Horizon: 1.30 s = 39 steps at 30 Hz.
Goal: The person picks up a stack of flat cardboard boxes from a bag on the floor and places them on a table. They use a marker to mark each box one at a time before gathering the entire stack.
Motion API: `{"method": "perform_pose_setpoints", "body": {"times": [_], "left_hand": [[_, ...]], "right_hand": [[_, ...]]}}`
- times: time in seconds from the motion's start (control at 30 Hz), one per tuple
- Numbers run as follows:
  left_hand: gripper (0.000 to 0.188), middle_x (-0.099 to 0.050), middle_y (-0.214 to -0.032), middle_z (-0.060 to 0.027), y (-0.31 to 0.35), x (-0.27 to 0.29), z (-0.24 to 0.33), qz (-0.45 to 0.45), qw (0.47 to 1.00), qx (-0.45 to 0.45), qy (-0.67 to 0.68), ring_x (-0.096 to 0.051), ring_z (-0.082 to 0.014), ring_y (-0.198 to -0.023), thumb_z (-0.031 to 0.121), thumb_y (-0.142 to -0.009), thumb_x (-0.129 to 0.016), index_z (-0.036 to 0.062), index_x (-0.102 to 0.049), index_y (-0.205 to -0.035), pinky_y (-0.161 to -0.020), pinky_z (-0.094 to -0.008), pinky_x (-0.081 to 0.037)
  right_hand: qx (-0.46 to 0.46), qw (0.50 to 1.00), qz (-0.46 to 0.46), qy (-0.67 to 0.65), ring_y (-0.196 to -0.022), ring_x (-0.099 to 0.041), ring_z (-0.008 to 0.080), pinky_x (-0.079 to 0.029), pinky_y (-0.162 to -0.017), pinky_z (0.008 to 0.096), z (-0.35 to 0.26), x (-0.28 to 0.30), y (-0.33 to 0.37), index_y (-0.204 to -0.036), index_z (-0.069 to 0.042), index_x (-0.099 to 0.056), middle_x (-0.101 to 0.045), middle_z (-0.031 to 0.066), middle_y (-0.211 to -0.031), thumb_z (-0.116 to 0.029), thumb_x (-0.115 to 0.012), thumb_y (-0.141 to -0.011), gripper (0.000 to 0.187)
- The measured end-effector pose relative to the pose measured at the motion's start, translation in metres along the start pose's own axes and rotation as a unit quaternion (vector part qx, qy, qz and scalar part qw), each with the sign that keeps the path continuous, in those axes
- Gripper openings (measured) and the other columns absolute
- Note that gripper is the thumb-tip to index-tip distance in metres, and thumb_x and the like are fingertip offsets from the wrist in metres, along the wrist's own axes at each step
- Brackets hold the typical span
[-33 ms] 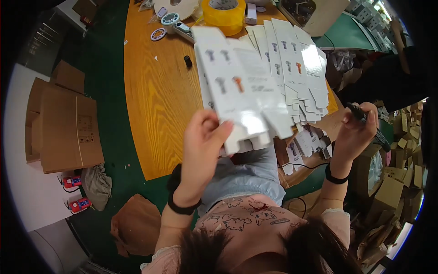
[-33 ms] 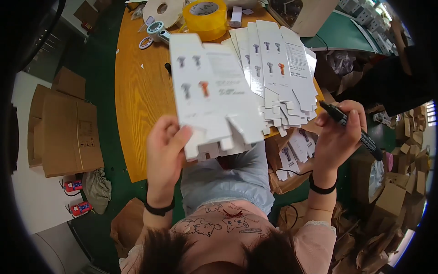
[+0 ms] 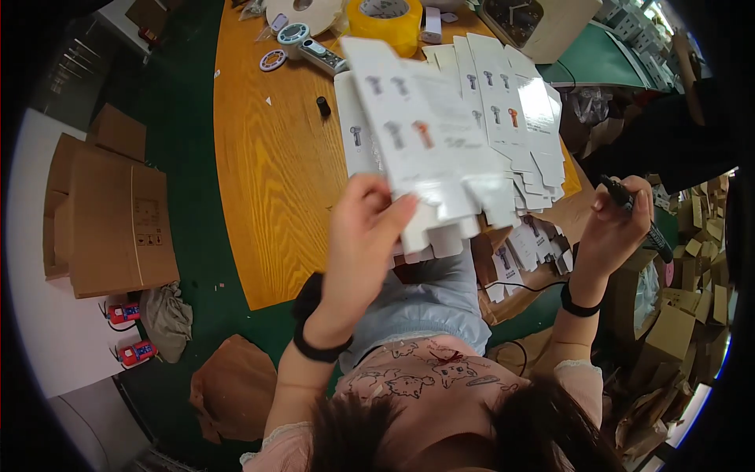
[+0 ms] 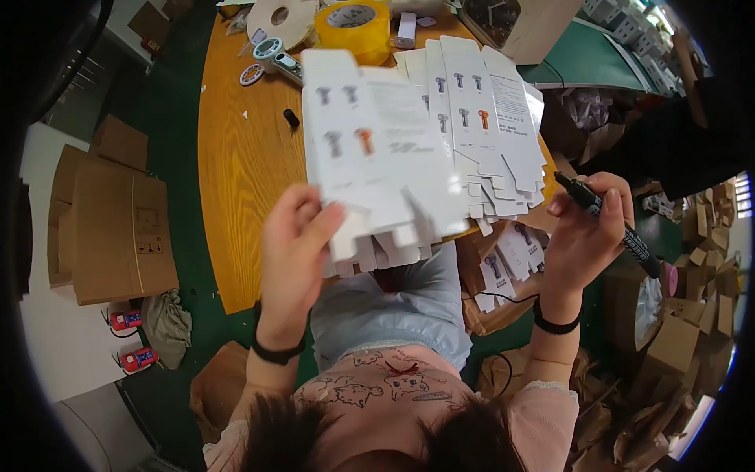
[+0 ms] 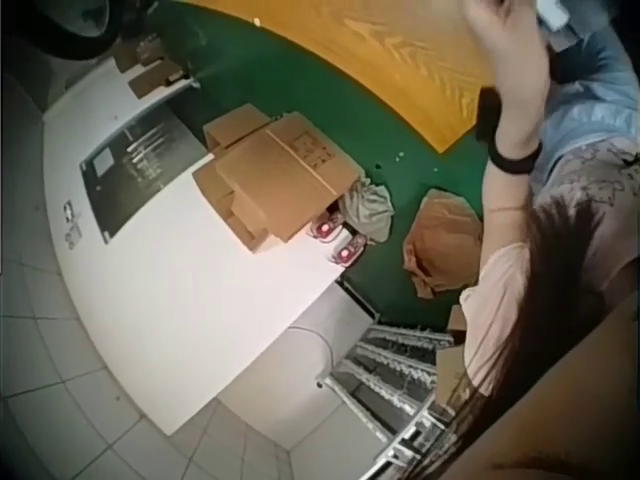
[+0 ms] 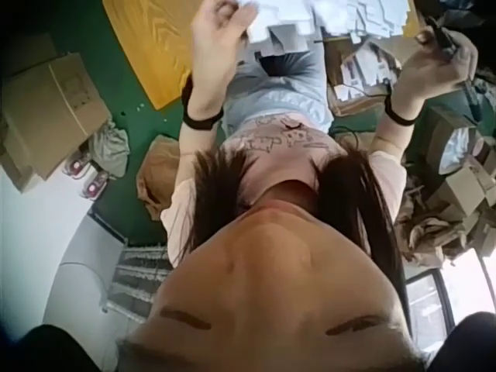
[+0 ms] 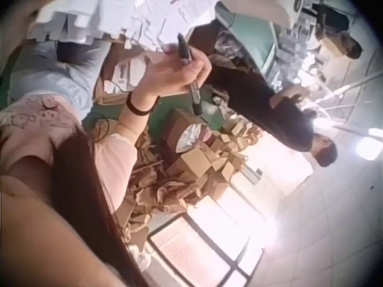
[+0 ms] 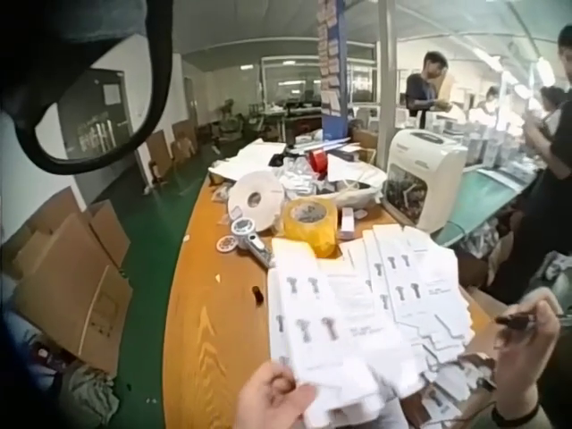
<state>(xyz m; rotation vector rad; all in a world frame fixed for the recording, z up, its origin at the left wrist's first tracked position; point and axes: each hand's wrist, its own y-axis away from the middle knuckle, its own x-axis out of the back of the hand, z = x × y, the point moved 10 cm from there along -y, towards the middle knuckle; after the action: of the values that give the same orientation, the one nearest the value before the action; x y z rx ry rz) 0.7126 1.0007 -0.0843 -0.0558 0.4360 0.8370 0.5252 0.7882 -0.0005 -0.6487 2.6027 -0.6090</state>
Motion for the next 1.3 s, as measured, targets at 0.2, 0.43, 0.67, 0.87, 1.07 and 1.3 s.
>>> {"method": "perform_pose_setpoints", "body": {"times": [0.2, 0.43, 0.67, 0.87, 1.07, 1.3], "left_hand": [[0.036, -0.048, -0.095, -0.0151, -0.026, -0.022, -0.015, -0.022, 0.964, -0.121, -0.237, -0.054, -0.0175, -0.067, 0.011, -0.076, -0.062, -0.0027, -0.041, -0.102, -0.060, -0.0258, -0.046], [0.040, -0.050, -0.084, -0.0112, 0.012, 0.049, -0.009, 0.108, 0.859, -0.104, -0.490, -0.050, -0.0154, -0.063, 0.010, -0.068, -0.070, -0.0026, -0.045, -0.096, -0.058, -0.0252, -0.043], [0.037, -0.051, -0.071, -0.0081, 0.009, 0.072, -0.043, 0.098, 0.912, 0.000, -0.399, -0.050, -0.0158, -0.060, 0.011, -0.067, -0.071, -0.0023, -0.046, -0.091, -0.055, -0.0270, -0.044], [0.034, -0.053, -0.073, -0.0086, 0.008, 0.071, -0.040, 0.084, 0.927, 0.000, -0.366, -0.051, -0.0140, -0.059, 0.008, -0.068, -0.070, -0.0022, -0.046, -0.090, -0.054, -0.0250, -0.044], [0.033, -0.053, -0.073, -0.0081, 0.007, 0.071, -0.041, 0.081, 0.929, 0.006, -0.362, -0.051, -0.0138, -0.059, 0.008, -0.068, -0.070, -0.0023, -0.046, -0.088, -0.054, -0.0251, -0.044], [0.030, -0.050, -0.070, -0.0083, 0.008, 0.072, -0.039, 0.083, 0.923, 0.001, -0.375, -0.049, -0.0147, -0.057, 0.007, -0.068, -0.069, -0.0026, -0.047, -0.085, -0.052, -0.0266, -0.042]], "right_hand": [[-0.024, 0.999, -0.022, 0.014, -0.053, -0.049, 0.0135, -0.039, -0.053, 0.0218, 0.025, -0.031, -0.003, -0.080, 0.000, -0.050, -0.047, 0.0058, -0.063, -0.024, -0.045, -0.083, 0.024], [-0.160, 0.938, -0.304, 0.053, -0.053, -0.053, 0.0088, -0.041, -0.050, 0.0191, 0.109, -0.151, 0.026, -0.077, 0.002, -0.054, -0.056, 0.0049, -0.062, -0.010, -0.051, -0.082, 0.013], [-0.226, 0.897, -0.358, 0.124, -0.053, -0.051, 0.0050, -0.039, -0.049, 0.0177, 0.170, -0.189, 0.048, -0.078, 0.002, -0.055, -0.056, 0.0025, -0.061, -0.010, -0.053, -0.081, 0.013], [-0.235, 0.900, -0.344, 0.126, -0.053, -0.050, 0.0048, -0.039, -0.049, 0.0173, 0.176, -0.188, 0.049, -0.079, 0.002, -0.055, -0.055, 0.0019, -0.060, -0.010, -0.053, -0.081, 0.013], [-0.268, 0.912, -0.300, 0.078, -0.052, -0.050, 0.0052, -0.039, -0.049, 0.0177, 0.172, -0.178, 0.050, -0.077, 0.002, -0.056, -0.054, 0.0015, -0.059, -0.009, -0.052, -0.081, 0.012], [-0.222, 0.879, -0.398, 0.137, -0.051, -0.051, 0.0068, -0.041, -0.048, 0.0193, 0.130, -0.174, 0.091, -0.074, 0.003, -0.056, -0.055, 0.0035, -0.058, -0.009, -0.054, -0.077, 0.012]]}}
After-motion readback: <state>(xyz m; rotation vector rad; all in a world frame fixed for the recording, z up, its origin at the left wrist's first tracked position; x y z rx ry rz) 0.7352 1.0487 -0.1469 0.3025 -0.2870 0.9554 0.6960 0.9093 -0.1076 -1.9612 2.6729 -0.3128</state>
